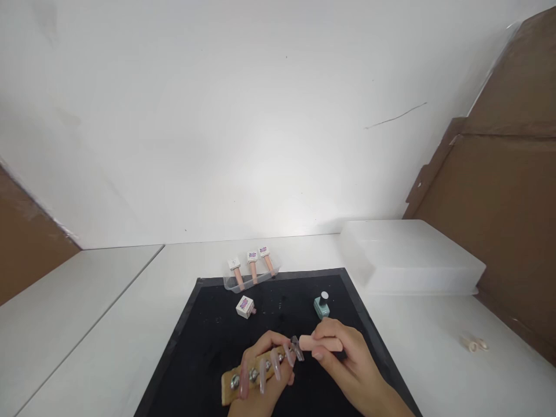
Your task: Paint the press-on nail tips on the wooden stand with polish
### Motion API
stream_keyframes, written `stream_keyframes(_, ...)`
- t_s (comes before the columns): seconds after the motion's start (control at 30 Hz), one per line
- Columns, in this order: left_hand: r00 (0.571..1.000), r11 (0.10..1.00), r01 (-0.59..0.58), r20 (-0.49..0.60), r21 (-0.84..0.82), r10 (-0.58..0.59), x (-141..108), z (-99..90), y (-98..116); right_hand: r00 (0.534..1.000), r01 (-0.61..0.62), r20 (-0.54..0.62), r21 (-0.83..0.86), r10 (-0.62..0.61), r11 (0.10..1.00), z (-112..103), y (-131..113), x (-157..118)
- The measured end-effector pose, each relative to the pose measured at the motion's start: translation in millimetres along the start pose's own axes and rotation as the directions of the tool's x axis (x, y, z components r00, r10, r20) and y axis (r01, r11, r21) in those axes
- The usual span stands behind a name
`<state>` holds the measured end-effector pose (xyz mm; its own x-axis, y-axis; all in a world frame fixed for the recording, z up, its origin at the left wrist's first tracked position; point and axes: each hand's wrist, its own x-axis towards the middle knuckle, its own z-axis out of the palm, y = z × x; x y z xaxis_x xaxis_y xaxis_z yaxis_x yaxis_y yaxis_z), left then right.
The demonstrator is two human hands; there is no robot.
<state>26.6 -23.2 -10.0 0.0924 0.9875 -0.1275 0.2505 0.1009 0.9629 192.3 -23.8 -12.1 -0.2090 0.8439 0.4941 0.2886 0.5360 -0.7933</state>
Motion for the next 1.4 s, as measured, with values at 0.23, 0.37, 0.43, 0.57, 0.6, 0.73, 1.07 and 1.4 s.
stream_keyframes(0.23, 1.000, 1.000, 0.013, -0.011, -0.012, -0.013, 3, 0.4, -4, 0.999, 0.036, 0.035, 0.008, -0.037, 0.999, -3, -3, 1)
stream_keyframes(0.37, 0.999, 0.999, -0.003, -0.040, -0.036, 0.002, 4, 1.7, -6, 0.996, 0.092, 0.023, -0.015, -0.092, 0.996, -5, -5, 3)
stream_keyframes(0.43, 0.999, 0.999, -0.010, -0.043, -0.039, 0.008, 4, 1.9, -7, 0.994, 0.109, 0.009, -0.044, -0.109, 0.993, -6, -7, 3)
stream_keyframes(0.57, 1.000, 0.997, -0.004, -0.024, -0.080, 0.002, 5, 1.5, -10, 0.994, 0.110, -0.020, -0.053, -0.111, 0.993, -6, -9, 4)
stream_keyframes(0.6, 1.000, 0.997, -0.005, -0.023, -0.078, 0.003, 5, 1.3, -12, 0.993, 0.110, -0.040, -0.050, -0.112, 0.993, -6, -9, 4)
stream_keyframes(0.73, 0.999, 1.000, -0.002, -0.034, -0.026, 0.001, 5, 1.0, -14, 0.983, 0.148, -0.103, -0.054, -0.153, 0.988, -6, -7, 2)
stream_keyframes(1.07, 1.000, 1.000, 0.011, -0.028, 0.006, -0.011, 9, 5.8, -15, 0.982, 0.184, 0.067, -0.147, -0.175, 0.972, -6, -8, 5)
stream_keyframes(1.4, 0.998, 0.998, 0.055, 0.015, -0.027, -0.054, 8, 0.5, -7, 0.979, 0.201, 0.002, -0.119, -0.202, 0.972, -9, -10, 3)
